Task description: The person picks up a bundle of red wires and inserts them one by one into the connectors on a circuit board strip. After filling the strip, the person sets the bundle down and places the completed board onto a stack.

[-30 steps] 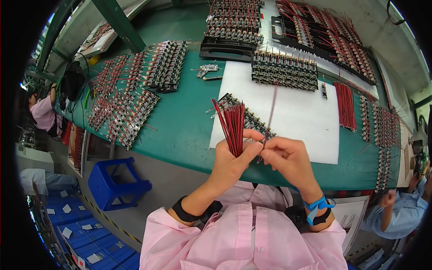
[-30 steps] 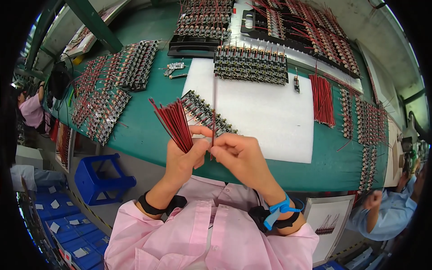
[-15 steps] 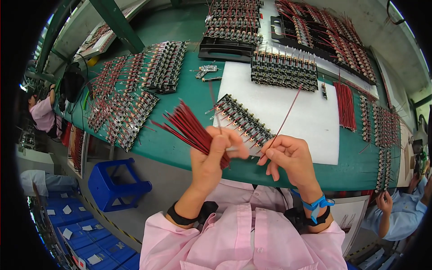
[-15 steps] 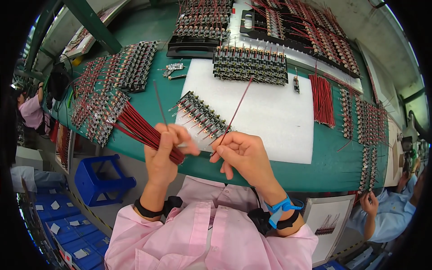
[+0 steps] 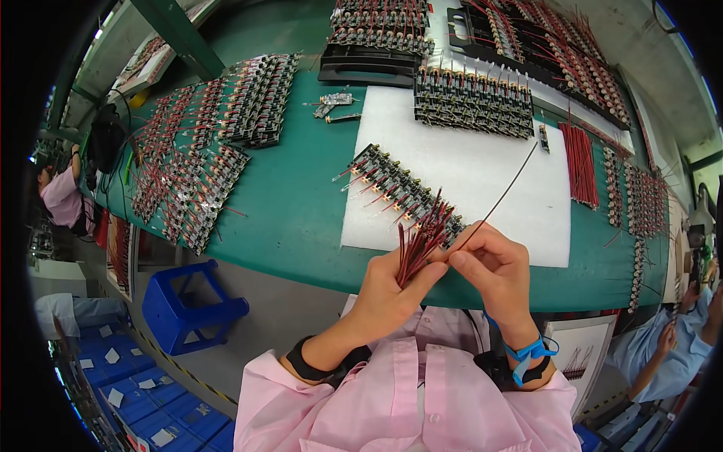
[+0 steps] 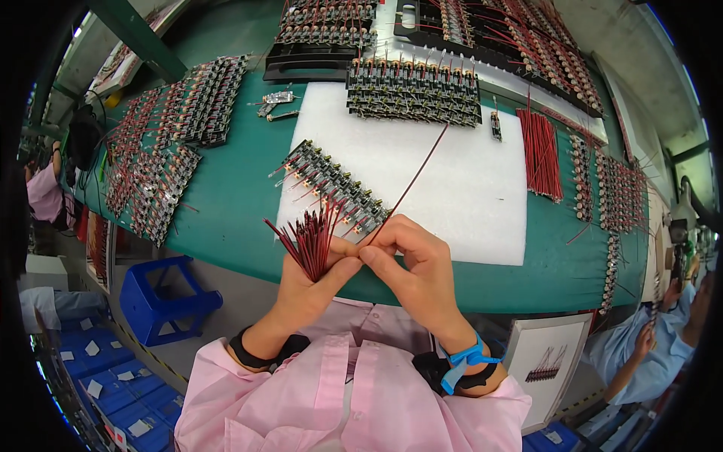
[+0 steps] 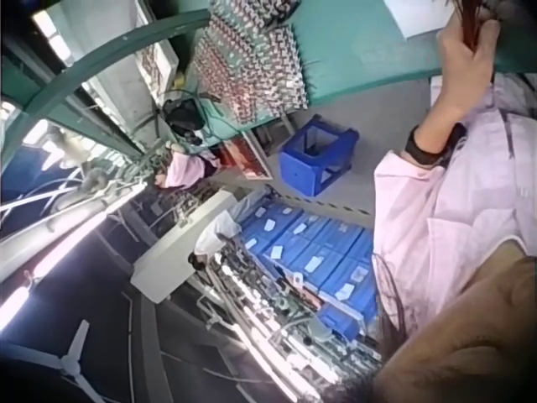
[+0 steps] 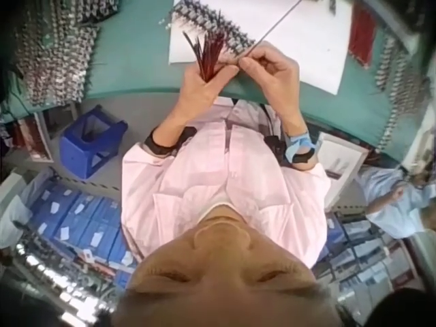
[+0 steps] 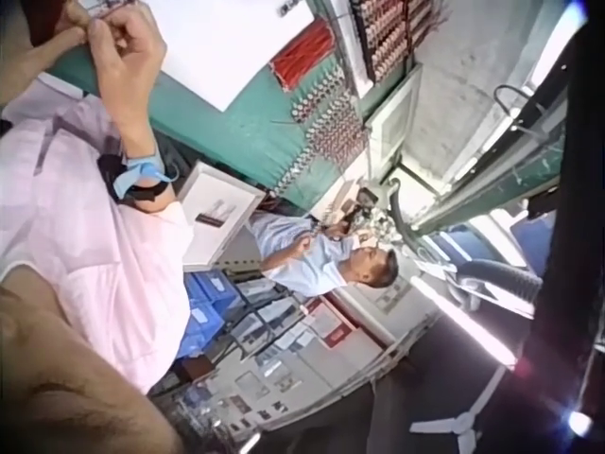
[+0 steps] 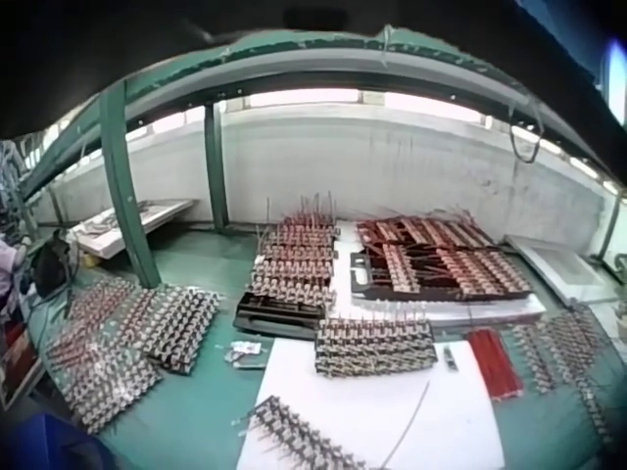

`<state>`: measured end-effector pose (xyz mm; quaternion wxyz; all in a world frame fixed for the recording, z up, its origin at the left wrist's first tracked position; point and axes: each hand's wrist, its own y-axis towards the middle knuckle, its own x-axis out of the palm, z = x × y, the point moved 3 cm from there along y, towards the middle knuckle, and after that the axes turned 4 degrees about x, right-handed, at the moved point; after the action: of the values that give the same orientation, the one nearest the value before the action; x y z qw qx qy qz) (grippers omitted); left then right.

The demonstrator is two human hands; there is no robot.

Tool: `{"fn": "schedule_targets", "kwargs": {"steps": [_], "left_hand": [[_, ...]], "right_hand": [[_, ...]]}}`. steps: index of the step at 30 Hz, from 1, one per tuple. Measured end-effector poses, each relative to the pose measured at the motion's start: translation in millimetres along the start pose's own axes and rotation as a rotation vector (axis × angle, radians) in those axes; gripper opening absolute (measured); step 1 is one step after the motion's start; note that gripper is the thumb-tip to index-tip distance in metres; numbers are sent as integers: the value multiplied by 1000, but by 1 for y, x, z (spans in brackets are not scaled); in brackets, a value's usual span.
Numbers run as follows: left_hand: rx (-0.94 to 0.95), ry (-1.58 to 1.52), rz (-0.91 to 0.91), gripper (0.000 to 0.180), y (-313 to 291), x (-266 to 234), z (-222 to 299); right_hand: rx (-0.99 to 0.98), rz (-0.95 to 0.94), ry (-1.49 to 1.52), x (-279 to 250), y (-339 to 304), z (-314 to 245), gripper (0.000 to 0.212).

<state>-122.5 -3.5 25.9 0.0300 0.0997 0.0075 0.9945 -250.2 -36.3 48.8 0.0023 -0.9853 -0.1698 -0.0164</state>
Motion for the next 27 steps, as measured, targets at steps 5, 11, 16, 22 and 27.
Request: {"fn": "schedule_targets", "kwargs": {"steps": [5,11,16,22,27], "left_hand": [[14,-16,3,15,0,-1,-3],[34,121,-78,12,2,-5,1],[79,218,-146,8,5,-7,2],[19,184,-117,6,3,-7,3],[319,86,54,24,-11,-31,-4]], "right_hand": [[-17,11,-144,1,-2,-1,3],[59,-15,-229,-2,-7,-2,2],[23,-8,-231,-2,-8,-1,2],[-78,33,-338,0,-7,-8,3],[0,124,-377,-23,-7,0,4]]}}
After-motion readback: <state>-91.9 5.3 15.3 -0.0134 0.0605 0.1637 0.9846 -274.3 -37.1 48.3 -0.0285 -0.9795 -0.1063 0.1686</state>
